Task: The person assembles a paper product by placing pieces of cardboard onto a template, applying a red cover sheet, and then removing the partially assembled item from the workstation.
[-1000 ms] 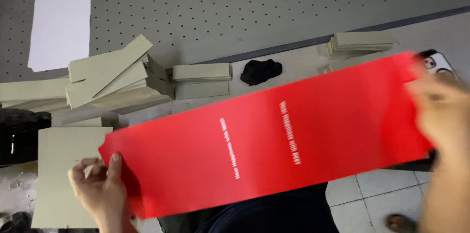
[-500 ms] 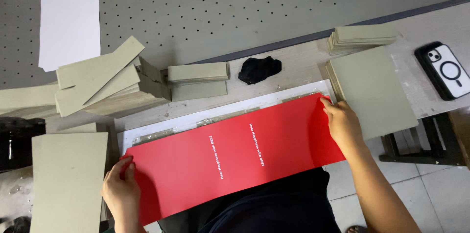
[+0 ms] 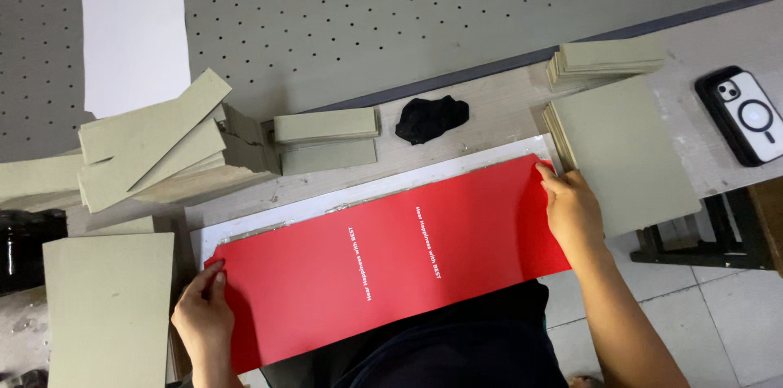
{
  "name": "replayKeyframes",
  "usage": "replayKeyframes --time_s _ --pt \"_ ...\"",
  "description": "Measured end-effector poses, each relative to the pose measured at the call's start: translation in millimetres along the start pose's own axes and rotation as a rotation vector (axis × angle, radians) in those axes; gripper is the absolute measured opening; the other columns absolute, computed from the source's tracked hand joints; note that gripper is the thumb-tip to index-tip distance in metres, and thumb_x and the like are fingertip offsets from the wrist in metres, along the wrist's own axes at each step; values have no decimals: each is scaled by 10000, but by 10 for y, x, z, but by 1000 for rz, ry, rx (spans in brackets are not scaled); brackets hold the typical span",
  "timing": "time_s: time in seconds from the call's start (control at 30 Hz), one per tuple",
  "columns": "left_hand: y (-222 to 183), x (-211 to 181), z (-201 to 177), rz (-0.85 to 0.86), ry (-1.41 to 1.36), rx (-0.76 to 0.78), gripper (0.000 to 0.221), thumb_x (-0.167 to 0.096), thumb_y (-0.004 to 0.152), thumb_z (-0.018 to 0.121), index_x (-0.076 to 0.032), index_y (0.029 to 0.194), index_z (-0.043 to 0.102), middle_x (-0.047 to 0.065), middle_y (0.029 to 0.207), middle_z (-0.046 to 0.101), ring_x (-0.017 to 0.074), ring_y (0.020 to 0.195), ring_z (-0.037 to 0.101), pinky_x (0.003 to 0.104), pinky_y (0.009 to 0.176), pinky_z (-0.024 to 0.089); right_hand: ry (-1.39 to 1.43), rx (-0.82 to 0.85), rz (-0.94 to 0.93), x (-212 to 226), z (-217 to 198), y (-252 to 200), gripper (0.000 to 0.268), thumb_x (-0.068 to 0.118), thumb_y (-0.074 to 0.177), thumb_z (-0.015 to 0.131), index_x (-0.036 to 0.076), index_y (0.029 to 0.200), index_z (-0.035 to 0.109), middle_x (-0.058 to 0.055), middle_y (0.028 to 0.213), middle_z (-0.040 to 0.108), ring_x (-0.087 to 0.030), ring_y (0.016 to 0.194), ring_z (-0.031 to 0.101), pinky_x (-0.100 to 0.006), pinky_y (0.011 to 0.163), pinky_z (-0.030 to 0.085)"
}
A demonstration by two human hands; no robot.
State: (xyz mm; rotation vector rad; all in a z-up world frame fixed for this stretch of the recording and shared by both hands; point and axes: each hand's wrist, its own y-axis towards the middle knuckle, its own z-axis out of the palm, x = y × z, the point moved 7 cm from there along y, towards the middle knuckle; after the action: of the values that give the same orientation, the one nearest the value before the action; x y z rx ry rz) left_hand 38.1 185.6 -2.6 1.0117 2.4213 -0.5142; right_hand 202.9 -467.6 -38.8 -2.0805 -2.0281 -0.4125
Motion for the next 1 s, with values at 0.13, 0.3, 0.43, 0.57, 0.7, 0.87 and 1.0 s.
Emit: replayKeyframes --time_s 0.13,0.3,0.43,0.57,0.7,0.87,1.0 --pt "28 48 41 0 -12 1 241 -201 1052 623 -239 1234 776 75 1258 734 265 1117 675 364 992 486 -5 -30 -18 -31 25 -5 475 19 1005 644 227 1431 681 -72 999 568 -274 781 651 -440 660 564" --pt "50 19 55 -4 -7 9 253 -189 1054 611 -241 1243 771 77 1266 730 265 1129 670 367 990 486 -23 -18 -23 -46 33 10 470 40 1014 629 221 1446 675 -76 990 576 -282 809 645 -443 724 561" --pt "85 44 73 -24 26 23 269 -198 1040 603 -263 1238 773 81 1241 741 276 1109 677 361 985 481 3 -39 -63 22 -35 20 486 -4 981 616 196 1416 701 -62 1013 671 -241 920 701 -414 857 564" --pt "120 116 119 26 -12 1 277 -188 1023 598 -221 1240 766 94 1182 762 269 1074 706 367 940 491 13 -50 -134 -63 4 13 479 -13 976 634 197 1396 725 -100 1013 674 -270 910 717 -437 843 561" --pt "132 109 129 92 -102 16 332 -144 992 575 -167 1275 746 102 1237 754 257 1121 705 344 989 487 -117 -49 -187 -183 88 -4 431 18 1038 633 173 1419 760 -86 1008 718 -305 911 676 -417 907 548" --pt "79 -74 5 91 -187 2 329 -144 992 578 -152 1272 750 110 1132 763 251 1001 719 329 912 501 -330 -104 -329 -293 154 -16 399 60 1060 726 170 1435 807 4 1022 788 -221 964 693 -357 885 576" --pt "93 -66 23 -8 -190 71 364 -177 1021 525 -196 1324 725 84 1148 738 244 1044 705 314 934 500 -356 -101 -242 -610 293 15 373 154 1157 724 275 1500 807 -67 952 720 -260 955 697 -377 906 581"
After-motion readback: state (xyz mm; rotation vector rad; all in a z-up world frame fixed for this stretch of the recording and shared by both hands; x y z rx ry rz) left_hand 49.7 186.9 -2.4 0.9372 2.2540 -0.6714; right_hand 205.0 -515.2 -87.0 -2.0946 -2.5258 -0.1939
